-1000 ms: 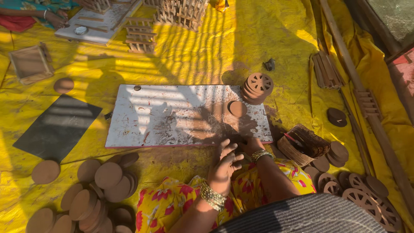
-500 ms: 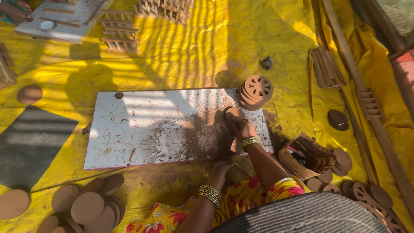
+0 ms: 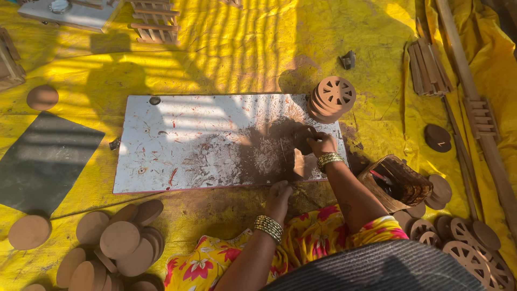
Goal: The person sits on the ground and smooths the edges of round clay discs by hand, rubbing each disc against the work board and turning it over. Finished discs are set aside with stacks of similar clay discs and wheel-shaped clay pieces around the workspace.
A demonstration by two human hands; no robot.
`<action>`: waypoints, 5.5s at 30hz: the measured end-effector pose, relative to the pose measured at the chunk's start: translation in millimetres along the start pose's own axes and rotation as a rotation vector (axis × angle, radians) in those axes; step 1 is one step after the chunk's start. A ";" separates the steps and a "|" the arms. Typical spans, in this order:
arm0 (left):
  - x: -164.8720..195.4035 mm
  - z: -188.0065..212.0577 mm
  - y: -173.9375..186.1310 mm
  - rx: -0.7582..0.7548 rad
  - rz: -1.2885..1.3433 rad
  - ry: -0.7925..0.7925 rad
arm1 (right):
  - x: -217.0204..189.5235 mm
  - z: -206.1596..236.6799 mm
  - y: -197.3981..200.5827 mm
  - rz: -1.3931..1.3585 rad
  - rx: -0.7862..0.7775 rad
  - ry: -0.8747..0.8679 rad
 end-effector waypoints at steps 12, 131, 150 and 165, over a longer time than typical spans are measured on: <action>46.3 17.8 -3.6 -0.353 0.791 0.037 | 55.3 122.2 -17.6 -0.783 -0.391 0.141; -30.0 -49.0 101.8 -0.076 0.710 -0.197 | -26.4 220.0 -82.9 0.443 -0.344 0.911; -1.3 -7.6 78.8 0.269 0.532 0.203 | -20.8 208.2 -84.9 0.660 -0.532 0.596; -10.0 -10.5 74.0 0.046 0.524 0.155 | -25.5 206.9 -79.1 0.632 -0.401 0.680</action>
Point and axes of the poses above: each hand's wrist, its own z-axis away from the middle knuckle, its own y-axis out of the back of the hand, x = y × z, the point moved 4 cm from there along -z, towards the middle knuckle, and after that the axes turned 3 degrees about -y, right-handed, at the moved point
